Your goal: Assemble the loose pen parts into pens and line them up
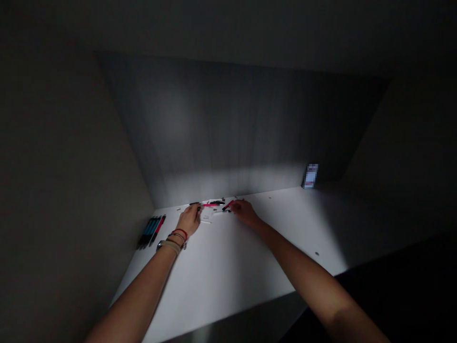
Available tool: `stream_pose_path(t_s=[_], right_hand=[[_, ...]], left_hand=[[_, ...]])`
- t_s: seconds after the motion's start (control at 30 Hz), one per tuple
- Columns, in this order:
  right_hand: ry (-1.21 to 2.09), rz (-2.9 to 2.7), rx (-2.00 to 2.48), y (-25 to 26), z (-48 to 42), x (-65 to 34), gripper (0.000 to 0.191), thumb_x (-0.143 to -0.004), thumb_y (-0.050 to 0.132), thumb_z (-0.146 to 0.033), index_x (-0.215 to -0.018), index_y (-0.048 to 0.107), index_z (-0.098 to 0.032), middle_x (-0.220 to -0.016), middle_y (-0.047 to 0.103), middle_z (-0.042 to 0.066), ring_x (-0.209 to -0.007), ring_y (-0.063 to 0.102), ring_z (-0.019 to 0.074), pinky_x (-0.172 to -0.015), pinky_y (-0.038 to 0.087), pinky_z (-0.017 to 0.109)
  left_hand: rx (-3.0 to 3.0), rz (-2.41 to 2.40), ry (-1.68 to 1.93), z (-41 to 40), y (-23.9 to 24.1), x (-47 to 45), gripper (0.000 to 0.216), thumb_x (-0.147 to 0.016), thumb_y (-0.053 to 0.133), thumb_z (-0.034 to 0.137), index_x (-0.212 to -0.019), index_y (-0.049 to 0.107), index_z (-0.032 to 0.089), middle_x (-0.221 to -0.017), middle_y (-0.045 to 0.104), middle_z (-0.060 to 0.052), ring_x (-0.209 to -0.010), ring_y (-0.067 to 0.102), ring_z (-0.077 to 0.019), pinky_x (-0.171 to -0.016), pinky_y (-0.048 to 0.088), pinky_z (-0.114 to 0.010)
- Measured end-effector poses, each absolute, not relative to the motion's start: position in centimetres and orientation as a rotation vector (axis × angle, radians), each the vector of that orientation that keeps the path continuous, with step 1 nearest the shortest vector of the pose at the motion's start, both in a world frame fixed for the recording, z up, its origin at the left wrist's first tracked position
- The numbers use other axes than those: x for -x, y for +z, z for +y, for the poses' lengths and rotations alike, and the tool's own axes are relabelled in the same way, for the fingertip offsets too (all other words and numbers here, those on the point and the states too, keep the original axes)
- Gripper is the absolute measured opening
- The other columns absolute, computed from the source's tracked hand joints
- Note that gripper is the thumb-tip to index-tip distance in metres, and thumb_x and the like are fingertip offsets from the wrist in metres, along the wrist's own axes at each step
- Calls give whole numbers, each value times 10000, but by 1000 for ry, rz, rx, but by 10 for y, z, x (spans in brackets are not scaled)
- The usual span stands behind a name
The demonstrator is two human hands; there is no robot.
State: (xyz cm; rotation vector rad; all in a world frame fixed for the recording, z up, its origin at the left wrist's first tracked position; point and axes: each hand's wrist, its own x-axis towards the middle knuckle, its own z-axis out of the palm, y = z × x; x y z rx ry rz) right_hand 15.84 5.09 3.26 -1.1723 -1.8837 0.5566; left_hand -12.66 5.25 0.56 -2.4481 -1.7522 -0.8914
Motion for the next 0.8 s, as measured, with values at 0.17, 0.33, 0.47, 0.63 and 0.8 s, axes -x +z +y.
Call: stream_pose_path(t_s=[0.17,0.33,0.47,0.63,0.8], right_hand=[[549,-1906,1171,32,50,-158,199,-899,585,-232,-885,772,-162,-724,722,23,-689,630,139,-668,428,222],[539,-1906,1169,32,51,-160,203,-910,589,-253,-890,774,-171,-710,722,24,-681,633,140,-670,436,222],[525,-1922,1165,32,51,-160,207,-910,585,-249,-861,768,-168,-704,719,25,-681,631,140,-690,443,231],[550,-1935,1148,32,50,-158,196,-899,576,-222,-874,761,-161,-690,713,25,-669,625,143,-667,445,233],[584,-1924,1144,29,51,-156,169,-881,599,-224,-843,754,-172,-669,700,15,-651,625,143,-641,443,228]], left_hand=[[2470,-1724,-849,56,6,127,293,-979,411,266,-1180,602,170,-1105,696,-171,-1068,651,-300,-936,503,-416],[2514,-1698,-1022,56,9,127,270,-971,386,242,-1146,582,181,-1033,713,-142,-976,675,-273,-878,513,-382],[2522,-1729,-1112,54,12,128,271,-963,394,268,-1135,587,186,-980,729,-127,-892,689,-267,-812,516,-365],[2545,-1701,-1127,56,14,128,186,-889,533,292,-1000,661,214,-981,751,-99,-918,696,-261,-847,510,-349],[2508,-1804,-1136,59,13,126,60,-810,626,255,-850,655,222,-838,737,-62,-783,678,-235,-758,495,-313]])
